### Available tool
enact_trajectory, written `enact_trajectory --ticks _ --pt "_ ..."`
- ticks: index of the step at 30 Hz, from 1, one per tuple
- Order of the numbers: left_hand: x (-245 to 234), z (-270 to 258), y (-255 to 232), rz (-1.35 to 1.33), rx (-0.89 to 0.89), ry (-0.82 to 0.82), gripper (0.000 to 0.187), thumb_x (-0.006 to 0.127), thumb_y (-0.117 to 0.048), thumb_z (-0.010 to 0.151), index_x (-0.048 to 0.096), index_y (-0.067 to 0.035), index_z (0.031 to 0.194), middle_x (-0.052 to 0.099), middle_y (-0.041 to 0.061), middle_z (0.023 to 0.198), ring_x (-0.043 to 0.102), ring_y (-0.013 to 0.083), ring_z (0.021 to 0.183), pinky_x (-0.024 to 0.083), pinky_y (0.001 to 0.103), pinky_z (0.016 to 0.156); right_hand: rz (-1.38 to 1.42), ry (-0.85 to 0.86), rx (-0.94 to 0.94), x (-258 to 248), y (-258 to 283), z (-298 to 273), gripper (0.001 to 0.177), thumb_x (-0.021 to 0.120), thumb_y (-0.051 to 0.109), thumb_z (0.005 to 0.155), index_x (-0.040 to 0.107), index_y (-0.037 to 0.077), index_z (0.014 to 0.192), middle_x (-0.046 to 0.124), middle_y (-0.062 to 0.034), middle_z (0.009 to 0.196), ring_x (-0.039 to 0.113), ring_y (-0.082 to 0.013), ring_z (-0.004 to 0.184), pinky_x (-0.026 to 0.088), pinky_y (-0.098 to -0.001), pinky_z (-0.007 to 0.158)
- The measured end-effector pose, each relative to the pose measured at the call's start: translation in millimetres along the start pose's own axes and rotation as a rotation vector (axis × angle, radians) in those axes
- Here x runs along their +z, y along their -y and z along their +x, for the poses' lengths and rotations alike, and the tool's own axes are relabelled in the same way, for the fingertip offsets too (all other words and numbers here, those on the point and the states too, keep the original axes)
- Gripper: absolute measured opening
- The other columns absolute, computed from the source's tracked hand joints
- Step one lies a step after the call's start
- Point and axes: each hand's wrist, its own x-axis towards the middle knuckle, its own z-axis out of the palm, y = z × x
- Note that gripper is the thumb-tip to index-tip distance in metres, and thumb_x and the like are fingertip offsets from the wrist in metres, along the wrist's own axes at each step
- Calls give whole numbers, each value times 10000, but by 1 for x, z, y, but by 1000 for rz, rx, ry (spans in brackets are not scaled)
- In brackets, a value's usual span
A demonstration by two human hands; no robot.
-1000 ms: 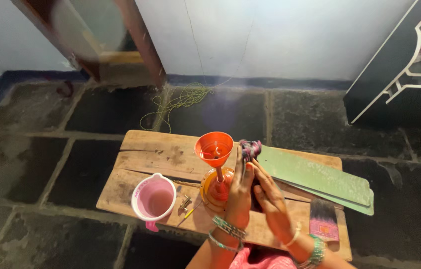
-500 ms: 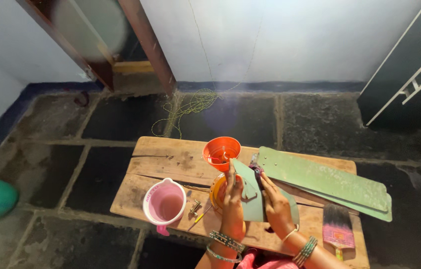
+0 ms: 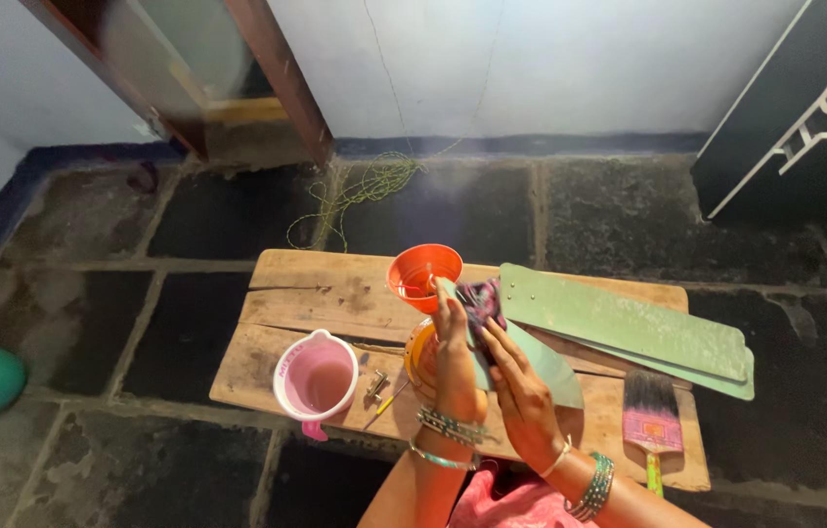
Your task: The person assembles a ceiling fan by inserting a red string through the orange motor housing and securing it with a metal clip. They then wipe the green fan blades with a dark cloth.
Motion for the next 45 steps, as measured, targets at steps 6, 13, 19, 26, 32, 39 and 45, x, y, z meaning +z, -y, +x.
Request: enact_trajectory --ticks 6,13,19,26,32,39,45 --pt "-5 3 -13 -92 -51 -43 736 460 -456 996 174 -218 1630 311 74 1650 412 224 1438 379 374 1134 -104 24 369 -33 -49 -1 273 599 111 997 716 39 1233 755 -136 1099 695 -185 954 563 -302 808" --pt "14 -7 -2 40 -29 7 776 478 -481 991 177 -186 1643 288 67 1665 364 226 1442 339 358 1134 437 -54 311 -31 -9 29 184 635 122 1042 686 -54 1018 649 -173 1095 604 -183 879 511 -306 755" --pt "23 -6 -1 163 73 -2 774 489 -501 1001 222 -148 1635 257 13 1699 273 144 1511 235 320 1188 143 -59 104 -14 -7 -2 316 490 135 1045 600 23 1320 575 -149 1425 576 -286 1298 458 -338 1084" --pt "16 -5 -5 167 48 -40 759 503 -497 984 267 -165 1624 275 -26 1664 368 140 1428 328 324 1133 -202 -7 607 -18 -91 -26 370 590 168 981 674 165 1341 612 -153 1255 630 -276 1118 513 -358 954" --pt "16 -11 -1 323 106 -62 751 548 -452 995 317 -136 1636 375 -63 1579 466 126 1196 384 284 1018 386 -111 486 -24 -59 36 318 578 82 1029 633 39 1339 665 -183 1259 622 -286 1158 488 -359 1008" --pt "13 -26 4 243 45 56 747 566 -441 1001 300 -161 1640 513 -32 1304 495 53 1144 449 240 986 73 -86 267 -20 -55 13 403 526 27 972 659 115 1342 648 -105 1350 660 -243 1209 516 -327 1020" --pt "5 -30 -7 253 30 10 698 607 -434 985 458 -102 1580 451 -22 983 489 63 894 578 299 804 -390 62 669 -18 -138 -11 503 614 35 926 713 252 1369 659 -125 1206 654 -263 1054 525 -347 904"
